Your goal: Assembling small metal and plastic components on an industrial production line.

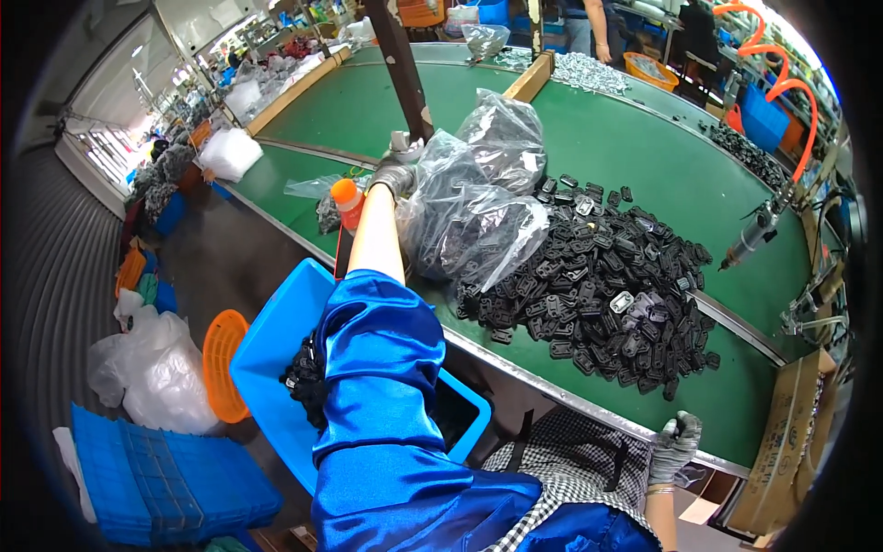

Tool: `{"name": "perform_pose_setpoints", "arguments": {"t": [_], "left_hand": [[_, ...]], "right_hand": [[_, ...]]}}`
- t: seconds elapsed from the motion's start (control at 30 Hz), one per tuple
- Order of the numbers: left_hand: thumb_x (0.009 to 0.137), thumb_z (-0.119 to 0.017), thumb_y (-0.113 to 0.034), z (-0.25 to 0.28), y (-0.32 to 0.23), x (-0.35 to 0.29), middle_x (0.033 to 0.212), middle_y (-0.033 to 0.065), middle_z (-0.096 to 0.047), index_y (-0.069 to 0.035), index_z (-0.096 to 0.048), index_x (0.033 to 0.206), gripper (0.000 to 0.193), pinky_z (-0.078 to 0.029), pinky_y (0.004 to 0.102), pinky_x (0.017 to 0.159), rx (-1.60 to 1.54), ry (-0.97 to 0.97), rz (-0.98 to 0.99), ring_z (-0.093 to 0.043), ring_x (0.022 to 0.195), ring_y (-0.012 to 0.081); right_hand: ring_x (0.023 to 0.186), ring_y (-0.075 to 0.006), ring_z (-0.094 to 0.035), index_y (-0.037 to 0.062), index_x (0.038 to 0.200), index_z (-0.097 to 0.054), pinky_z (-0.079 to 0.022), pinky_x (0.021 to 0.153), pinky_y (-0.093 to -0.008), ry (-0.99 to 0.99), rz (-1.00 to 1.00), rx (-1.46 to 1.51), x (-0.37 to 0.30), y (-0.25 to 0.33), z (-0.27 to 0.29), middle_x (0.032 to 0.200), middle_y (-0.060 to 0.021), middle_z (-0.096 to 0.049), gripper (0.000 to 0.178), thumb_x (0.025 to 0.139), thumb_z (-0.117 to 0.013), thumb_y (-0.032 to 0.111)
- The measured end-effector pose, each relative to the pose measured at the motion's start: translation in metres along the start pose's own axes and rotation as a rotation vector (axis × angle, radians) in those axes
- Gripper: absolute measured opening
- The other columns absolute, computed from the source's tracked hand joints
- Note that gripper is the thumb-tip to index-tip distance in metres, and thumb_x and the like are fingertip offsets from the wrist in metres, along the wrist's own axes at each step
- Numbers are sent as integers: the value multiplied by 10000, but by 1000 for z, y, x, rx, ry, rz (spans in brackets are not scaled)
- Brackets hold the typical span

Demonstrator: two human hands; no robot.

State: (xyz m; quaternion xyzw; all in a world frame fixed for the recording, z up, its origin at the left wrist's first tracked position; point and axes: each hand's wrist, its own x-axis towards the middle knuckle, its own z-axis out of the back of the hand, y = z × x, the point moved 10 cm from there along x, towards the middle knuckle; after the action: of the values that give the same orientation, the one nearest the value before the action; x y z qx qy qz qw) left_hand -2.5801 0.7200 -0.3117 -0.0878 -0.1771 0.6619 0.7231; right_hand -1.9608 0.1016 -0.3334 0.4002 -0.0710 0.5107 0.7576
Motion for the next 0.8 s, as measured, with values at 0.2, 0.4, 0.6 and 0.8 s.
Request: {"name": "perform_pose_setpoints", "arguments": {"t": [0.2,0.4,0.6,0.8], "left_hand": [[760,-682,-429,41,-90,-44,990,175,-684,-37,-653,997,459,-491,397,802,-563,-323,153,-645,923,328],[750,-697,-483,96,-77,-89,926,174,-692,-28,-659,972,507,-490,409,758,-261,-430,291,-646,856,354],[735,-638,-572,90,-96,-85,1045,195,-661,-46,-666,1011,595,-492,412,805,-148,-300,375,-614,980,381],[735,-630,-574,90,-72,-75,1065,191,-656,-56,-666,1029,597,-492,403,831,-138,-232,382,-611,997,370]], "right_hand": [[786,-240,-564,20,938,-586,-483,741,-347,-32,-15,-60,-1,-5,13,898,-108,-586,150,797,-561,66],[779,-245,-564,24,929,-586,-484,742,-353,-14,-14,16,1,3,6,890,-111,-584,145,792,-568,67],[772,-249,-567,26,935,-582,-487,738,-354,-16,38,-24,4,4,10,881,-112,-580,142,797,-561,57],[759,-247,-571,25,940,-585,-492,720,-341,-42,138,-17,6,21,9,875,-119,-573,147,797,-548,28]]}}
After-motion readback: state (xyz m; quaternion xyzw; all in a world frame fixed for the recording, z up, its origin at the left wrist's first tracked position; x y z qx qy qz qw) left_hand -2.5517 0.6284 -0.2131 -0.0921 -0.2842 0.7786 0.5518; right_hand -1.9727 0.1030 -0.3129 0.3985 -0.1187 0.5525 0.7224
